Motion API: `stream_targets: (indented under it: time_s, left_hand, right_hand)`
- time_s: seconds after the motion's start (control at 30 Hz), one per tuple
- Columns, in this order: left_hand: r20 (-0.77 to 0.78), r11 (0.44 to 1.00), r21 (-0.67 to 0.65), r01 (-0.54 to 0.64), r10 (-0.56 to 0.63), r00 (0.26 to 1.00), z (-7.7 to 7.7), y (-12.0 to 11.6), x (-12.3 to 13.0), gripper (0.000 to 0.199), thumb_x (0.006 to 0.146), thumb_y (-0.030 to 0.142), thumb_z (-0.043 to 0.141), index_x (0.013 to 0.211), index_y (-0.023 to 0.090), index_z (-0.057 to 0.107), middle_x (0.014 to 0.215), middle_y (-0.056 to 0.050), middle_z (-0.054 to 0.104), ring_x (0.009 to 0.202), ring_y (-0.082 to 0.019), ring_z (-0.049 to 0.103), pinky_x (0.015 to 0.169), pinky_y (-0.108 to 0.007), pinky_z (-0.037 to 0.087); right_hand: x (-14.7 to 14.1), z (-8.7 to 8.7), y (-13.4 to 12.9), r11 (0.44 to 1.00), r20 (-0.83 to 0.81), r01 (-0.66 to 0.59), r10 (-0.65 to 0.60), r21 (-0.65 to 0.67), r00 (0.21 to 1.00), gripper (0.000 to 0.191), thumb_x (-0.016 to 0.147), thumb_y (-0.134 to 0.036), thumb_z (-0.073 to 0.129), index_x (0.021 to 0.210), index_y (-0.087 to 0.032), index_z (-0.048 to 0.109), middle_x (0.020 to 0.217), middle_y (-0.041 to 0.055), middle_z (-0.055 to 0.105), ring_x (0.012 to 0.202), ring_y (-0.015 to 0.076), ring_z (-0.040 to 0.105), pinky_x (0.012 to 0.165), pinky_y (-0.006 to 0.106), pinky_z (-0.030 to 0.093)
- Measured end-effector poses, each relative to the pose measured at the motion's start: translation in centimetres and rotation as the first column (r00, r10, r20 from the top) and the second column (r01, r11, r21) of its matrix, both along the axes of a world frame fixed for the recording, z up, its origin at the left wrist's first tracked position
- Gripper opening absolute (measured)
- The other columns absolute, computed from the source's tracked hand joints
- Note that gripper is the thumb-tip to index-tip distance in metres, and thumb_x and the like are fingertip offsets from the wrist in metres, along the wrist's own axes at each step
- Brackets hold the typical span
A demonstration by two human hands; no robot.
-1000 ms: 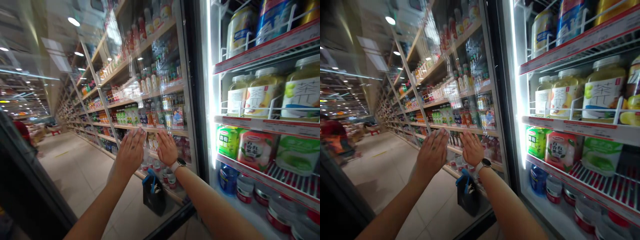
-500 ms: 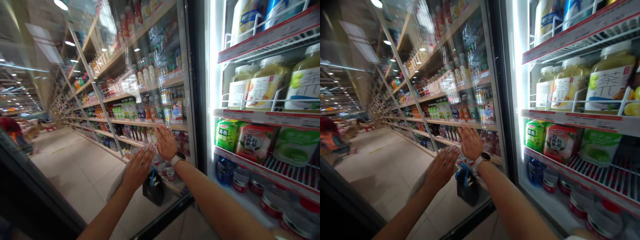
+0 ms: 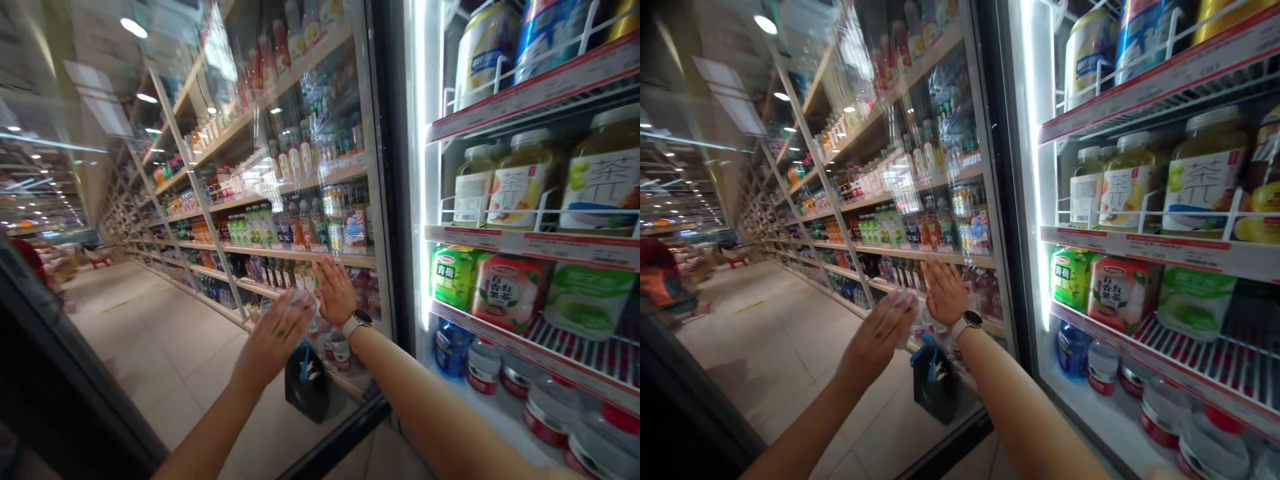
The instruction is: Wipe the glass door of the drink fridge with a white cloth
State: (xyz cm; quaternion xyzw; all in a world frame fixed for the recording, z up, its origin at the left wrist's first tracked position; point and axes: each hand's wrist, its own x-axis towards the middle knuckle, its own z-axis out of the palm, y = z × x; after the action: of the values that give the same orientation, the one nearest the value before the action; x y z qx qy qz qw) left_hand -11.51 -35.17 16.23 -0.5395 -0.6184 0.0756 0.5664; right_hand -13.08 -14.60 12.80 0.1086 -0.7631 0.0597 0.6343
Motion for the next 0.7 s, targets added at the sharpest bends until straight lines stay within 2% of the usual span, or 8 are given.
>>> stream_targets:
  time_s: [0.1, 0.13, 0.2, 0.37, 0.5, 0.7]
  left_hand:
    - [-0.044, 0.99, 0.139, 0.001, 0.005, 0.999, 4.0, 0.8, -0.1, 0.054, 0.091, 0.006, 0.047, 0.144, 0.015, 0.044, 0.142, -0.012, 0.056, 0.149, -0.028, 0.023, 0.118, -0.048, 0.033]
    - [-0.044, 0.987, 0.16, -0.026, 0.033, 0.998, 4.6, 1.1, -0.4, 0.054, 0.091, 0.006, 0.046, 0.144, 0.016, 0.043, 0.142, -0.012, 0.056, 0.149, -0.027, 0.022, 0.119, -0.048, 0.032]
    - [-0.032, 0.984, 0.162, -0.08, 0.087, 0.996, 4.9, 1.6, -1.2, 0.054, 0.092, 0.007, 0.043, 0.145, 0.017, 0.043, 0.143, -0.011, 0.054, 0.149, -0.025, 0.022, 0.12, -0.047, 0.029]
    - [-0.004, 0.985, 0.149, -0.087, 0.089, 0.996, 2.9, 2.0, -2.1, 0.056, 0.092, 0.009, 0.041, 0.147, 0.018, 0.042, 0.145, -0.01, 0.053, 0.145, -0.023, 0.033, 0.121, -0.044, 0.029]
    - [-0.019, 0.987, 0.131, -0.094, 0.097, 0.995, 1.3, 1.9, -1.9, 0.053, 0.091, 0.008, 0.044, 0.143, 0.017, 0.047, 0.142, -0.009, 0.056, 0.145, -0.023, 0.033, 0.12, -0.042, 0.03]
    - [0.027, 0.994, 0.057, -0.092, 0.091, 0.996, -2.2, 1.5, -1.6, 0.049, 0.092, 0.009, 0.044, 0.14, 0.014, 0.05, 0.14, -0.009, 0.058, 0.142, -0.024, 0.039, 0.12, -0.042, 0.029]
  right_hand:
    - [0.1, 0.0, 0.0, 1.0, -0.001, 0.003, -0.003, -0.009, 1.0, 0.061, 0.09, -0.021, 0.039, 0.15, -0.013, 0.036, 0.153, 0.0119, 0.042, 0.148, 0.0239, 0.026, 0.119, 0.049, 0.027]
    - [0.1, 0.0, 0.0, 1.0, -0.004, 0.008, -0.008, -0.007, 1.0, 0.061, 0.089, -0.021, 0.039, 0.15, -0.014, 0.037, 0.153, 0.0118, 0.042, 0.148, 0.0238, 0.026, 0.119, 0.049, 0.027]
    - [0.0, 0.0, 0.0, 1.0, -0.012, 0.011, -0.011, 0.0, 1.0, 0.061, 0.089, -0.02, 0.04, 0.149, -0.013, 0.038, 0.153, 0.0119, 0.043, 0.148, 0.0235, 0.026, 0.119, 0.048, 0.026]
    - [-0.2, -0.1, -0.1, 1.0, 0.003, 0.001, -0.001, 0.003, 1.0, 0.061, 0.089, -0.021, 0.041, 0.149, -0.013, 0.039, 0.154, 0.0122, 0.041, 0.148, 0.0239, 0.026, 0.119, 0.048, 0.027]
    - [-0.2, -0.1, -0.1, 1.0, 0.036, 0.001, -0.001, 0.0, 0.999, 0.06, 0.089, -0.022, 0.042, 0.149, -0.013, 0.039, 0.155, 0.0124, 0.039, 0.149, 0.0245, 0.025, 0.12, 0.049, 0.025]
    - [-0.1, -0.1, 0.1, 1.0, 0.053, 0.005, -0.005, 0.002, 0.999, 0.06, 0.091, -0.022, 0.041, 0.15, -0.013, 0.038, 0.156, 0.0123, 0.038, 0.149, 0.0244, 0.024, 0.121, 0.047, 0.024]
